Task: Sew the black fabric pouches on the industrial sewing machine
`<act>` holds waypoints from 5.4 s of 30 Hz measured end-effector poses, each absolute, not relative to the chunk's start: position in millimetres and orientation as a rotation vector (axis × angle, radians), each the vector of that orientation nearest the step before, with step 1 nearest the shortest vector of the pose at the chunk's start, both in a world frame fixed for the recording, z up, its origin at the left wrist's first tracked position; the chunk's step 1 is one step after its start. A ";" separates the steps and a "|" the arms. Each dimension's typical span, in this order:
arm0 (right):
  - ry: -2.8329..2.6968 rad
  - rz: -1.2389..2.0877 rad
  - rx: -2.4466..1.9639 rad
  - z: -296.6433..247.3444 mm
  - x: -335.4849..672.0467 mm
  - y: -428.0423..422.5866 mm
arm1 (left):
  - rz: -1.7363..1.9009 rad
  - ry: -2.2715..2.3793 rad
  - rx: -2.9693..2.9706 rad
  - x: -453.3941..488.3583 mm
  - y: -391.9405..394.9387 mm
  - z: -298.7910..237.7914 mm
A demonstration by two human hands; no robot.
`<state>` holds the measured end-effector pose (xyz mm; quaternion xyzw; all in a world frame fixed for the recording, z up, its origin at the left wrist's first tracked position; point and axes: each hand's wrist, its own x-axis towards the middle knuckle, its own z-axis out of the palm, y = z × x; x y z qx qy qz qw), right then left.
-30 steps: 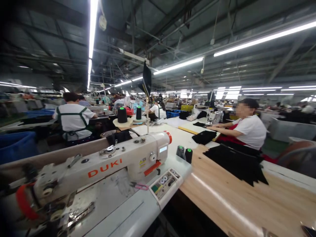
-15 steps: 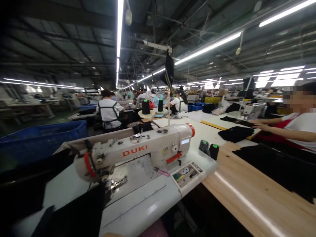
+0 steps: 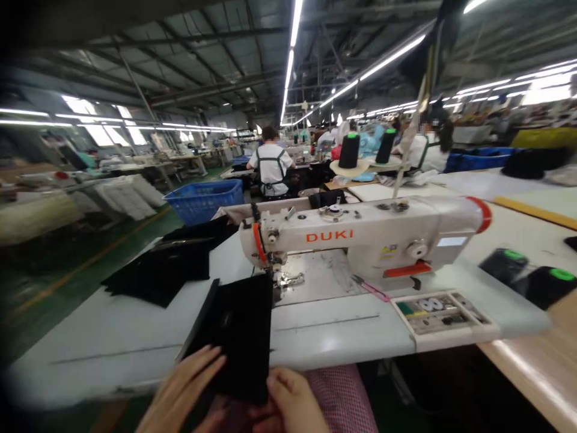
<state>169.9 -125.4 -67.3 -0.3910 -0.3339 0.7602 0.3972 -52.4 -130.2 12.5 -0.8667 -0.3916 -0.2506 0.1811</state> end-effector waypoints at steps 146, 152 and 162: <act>-2.503 0.024 -0.907 -17.5 223.3 32.6 | -0.598 -0.738 -3.036 -6.5 77.3 -2.4; -2.485 0.061 -0.873 -14.5 221.5 37.7 | -0.643 -0.902 -2.951 -4.7 93.5 -5.5; -2.468 0.236 -0.942 -12.6 228.9 39.7 | -0.542 -1.012 -2.972 -3.6 98.9 -5.2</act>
